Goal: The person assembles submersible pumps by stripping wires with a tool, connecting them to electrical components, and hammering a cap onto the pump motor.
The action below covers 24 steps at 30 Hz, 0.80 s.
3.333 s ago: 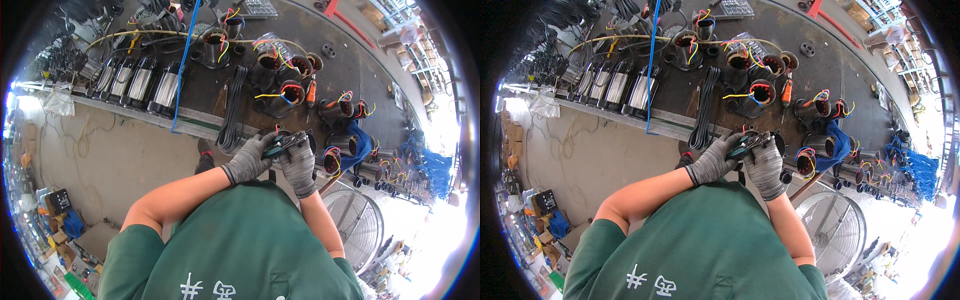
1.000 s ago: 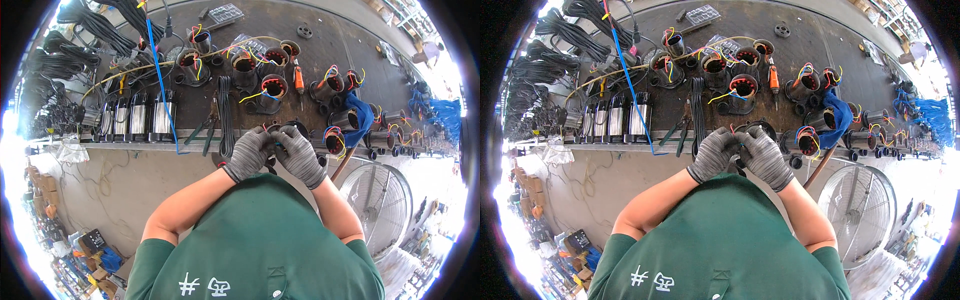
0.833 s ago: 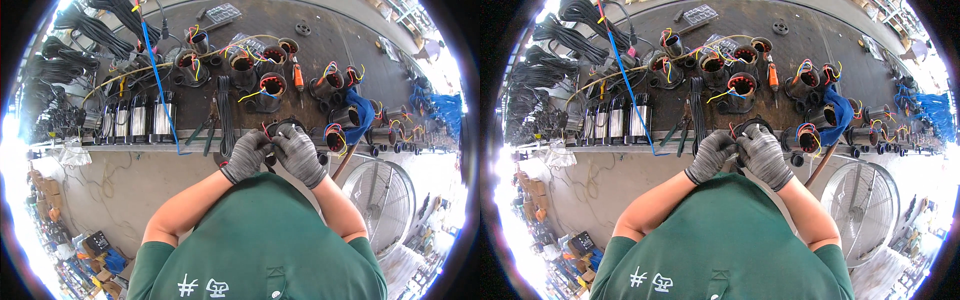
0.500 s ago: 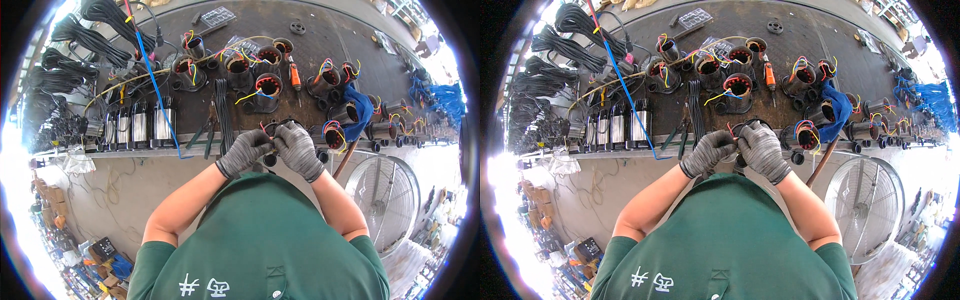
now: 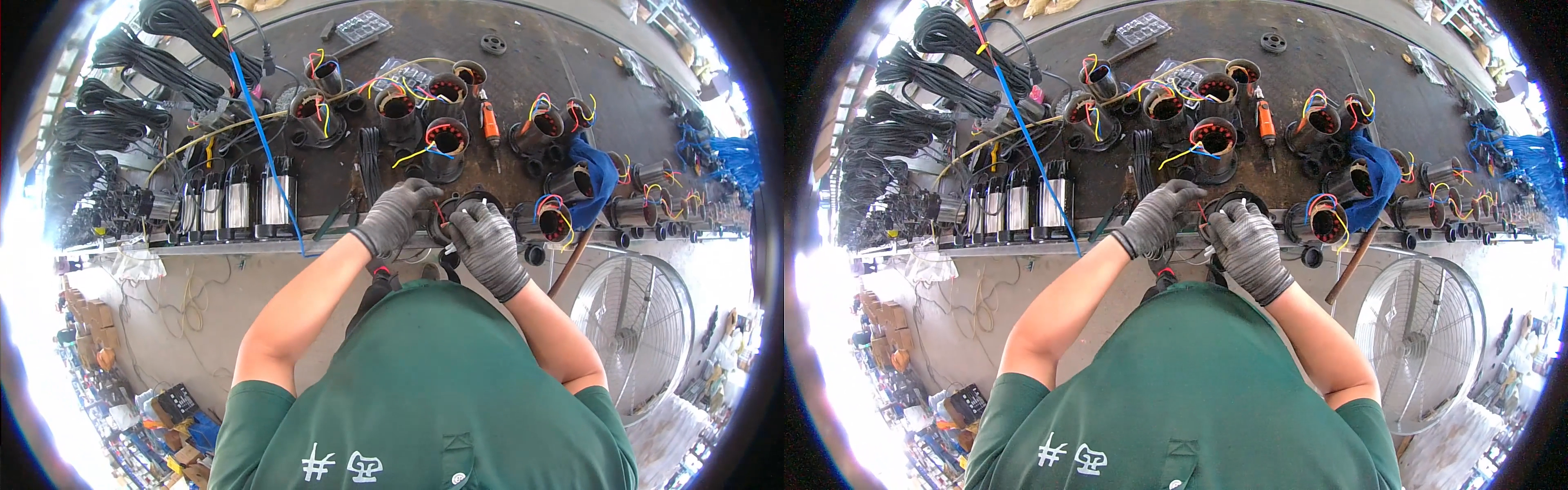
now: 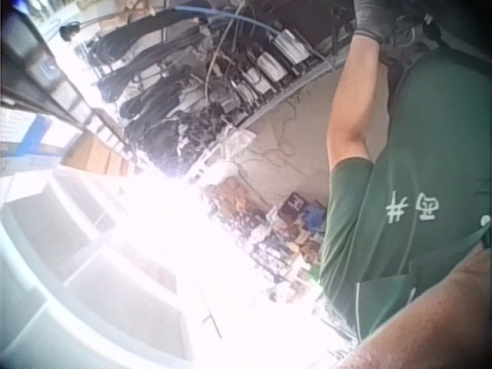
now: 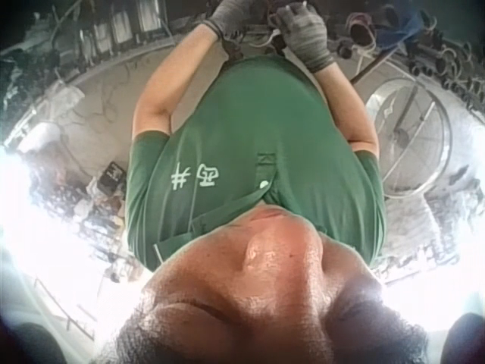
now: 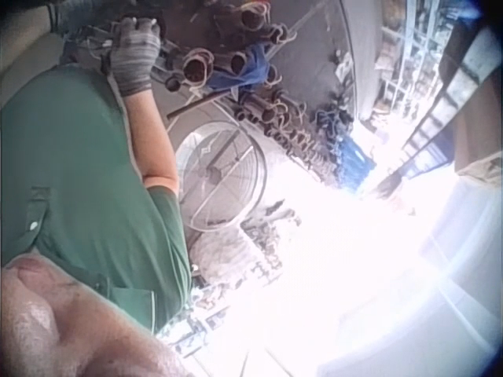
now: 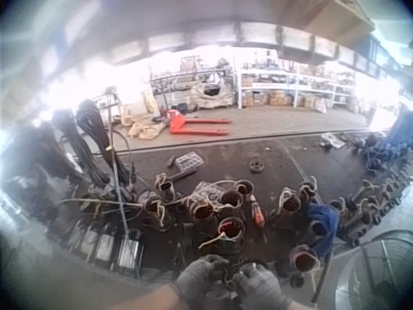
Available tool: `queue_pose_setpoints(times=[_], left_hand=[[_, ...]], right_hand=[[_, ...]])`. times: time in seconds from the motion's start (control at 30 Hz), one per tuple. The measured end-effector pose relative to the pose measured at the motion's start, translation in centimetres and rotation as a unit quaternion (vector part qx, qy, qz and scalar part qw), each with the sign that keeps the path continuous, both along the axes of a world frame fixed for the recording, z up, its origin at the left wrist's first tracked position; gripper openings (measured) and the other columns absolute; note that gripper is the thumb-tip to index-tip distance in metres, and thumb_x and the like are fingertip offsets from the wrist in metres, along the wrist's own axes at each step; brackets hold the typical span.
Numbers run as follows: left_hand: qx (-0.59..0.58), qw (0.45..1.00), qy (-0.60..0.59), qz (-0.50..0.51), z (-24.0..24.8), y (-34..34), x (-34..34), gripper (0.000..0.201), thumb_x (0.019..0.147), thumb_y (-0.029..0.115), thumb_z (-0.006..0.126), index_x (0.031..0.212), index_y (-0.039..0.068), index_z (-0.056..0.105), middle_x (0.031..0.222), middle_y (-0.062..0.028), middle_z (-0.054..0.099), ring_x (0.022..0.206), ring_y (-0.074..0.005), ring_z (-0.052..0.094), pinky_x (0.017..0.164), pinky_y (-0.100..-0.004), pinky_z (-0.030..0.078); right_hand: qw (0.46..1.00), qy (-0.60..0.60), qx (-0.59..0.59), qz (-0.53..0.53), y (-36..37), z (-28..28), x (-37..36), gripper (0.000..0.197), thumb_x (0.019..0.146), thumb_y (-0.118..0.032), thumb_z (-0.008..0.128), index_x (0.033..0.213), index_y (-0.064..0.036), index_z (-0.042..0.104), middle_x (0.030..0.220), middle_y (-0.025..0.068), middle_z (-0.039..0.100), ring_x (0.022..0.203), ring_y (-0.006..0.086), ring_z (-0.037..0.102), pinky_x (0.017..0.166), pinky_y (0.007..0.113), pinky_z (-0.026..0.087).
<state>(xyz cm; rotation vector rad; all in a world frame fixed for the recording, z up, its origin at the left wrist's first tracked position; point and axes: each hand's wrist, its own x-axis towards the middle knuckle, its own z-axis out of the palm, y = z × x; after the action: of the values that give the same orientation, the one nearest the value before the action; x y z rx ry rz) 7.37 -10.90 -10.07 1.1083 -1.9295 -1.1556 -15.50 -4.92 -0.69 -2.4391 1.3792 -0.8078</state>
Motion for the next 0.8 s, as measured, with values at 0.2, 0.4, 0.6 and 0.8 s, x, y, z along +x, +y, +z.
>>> queue_pose_setpoints(times=[0.2, 0.4, 0.6, 0.8], left_hand=[[-0.143, 0.95, -0.266, -0.081, 4.9, 0.1, 0.5, 0.02, 0.09, 0.019, 0.077, 0.106, 0.008, 0.072, 0.108, -0.0168, 0.068, 0.101, -0.0405, 0.066, 0.09, -0.0499, 0.056], [0.067, 0.994, 0.01, -0.086, 0.3, 3.4, 1.4, 0.012, 0.1, 0.007, 0.07, 0.109, 0.006, 0.062, 0.102, -0.0039, 0.064, 0.099, -0.0152, 0.067, 0.086, -0.03, 0.059], [0.057, 0.992, -0.1, -0.057, 4.7, 4.9, -1.9, 0.017, 0.101, 0.01, 0.072, 0.115, 0.002, 0.07, 0.103, -0.0102, 0.069, 0.098, -0.0205, 0.069, 0.087, -0.0348, 0.058], [0.092, 0.983, -0.155, 0.023, 6.6, 5.4, -3.7, 0.026, 0.095, 0.017, 0.08, 0.113, 0.0, 0.074, 0.101, -0.0176, 0.073, 0.093, -0.0303, 0.072, 0.086, -0.0396, 0.058]], right_hand=[[1.0, -0.013, 0.01, 0.009, 0.3, -0.2, -1.2, 0.02, 0.089, -0.015, 0.076, 0.105, -0.0051, 0.071, 0.101, 0.0189, 0.066, 0.091, 0.0424, 0.065, 0.077, 0.052, 0.056], [0.998, -0.034, 0.054, 0.018, 0.7, 0.1, -1.6, 0.026, 0.086, -0.014, 0.074, 0.109, -0.0019, 0.071, 0.11, 0.0249, 0.066, 0.099, 0.0466, 0.065, 0.085, 0.054, 0.056], [0.998, -0.037, 0.057, 0.016, 0.6, 0.0, -2.0, 0.028, 0.084, -0.013, 0.074, 0.109, -0.0005, 0.071, 0.11, 0.0258, 0.066, 0.099, 0.046, 0.065, 0.086, 0.053, 0.056], [0.999, -0.015, 0.027, 0.021, 1.0, 0.2, -1.8, 0.028, 0.084, -0.014, 0.074, 0.108, -0.0007, 0.07, 0.109, 0.0243, 0.065, 0.097, 0.0449, 0.065, 0.085, 0.052, 0.056]])
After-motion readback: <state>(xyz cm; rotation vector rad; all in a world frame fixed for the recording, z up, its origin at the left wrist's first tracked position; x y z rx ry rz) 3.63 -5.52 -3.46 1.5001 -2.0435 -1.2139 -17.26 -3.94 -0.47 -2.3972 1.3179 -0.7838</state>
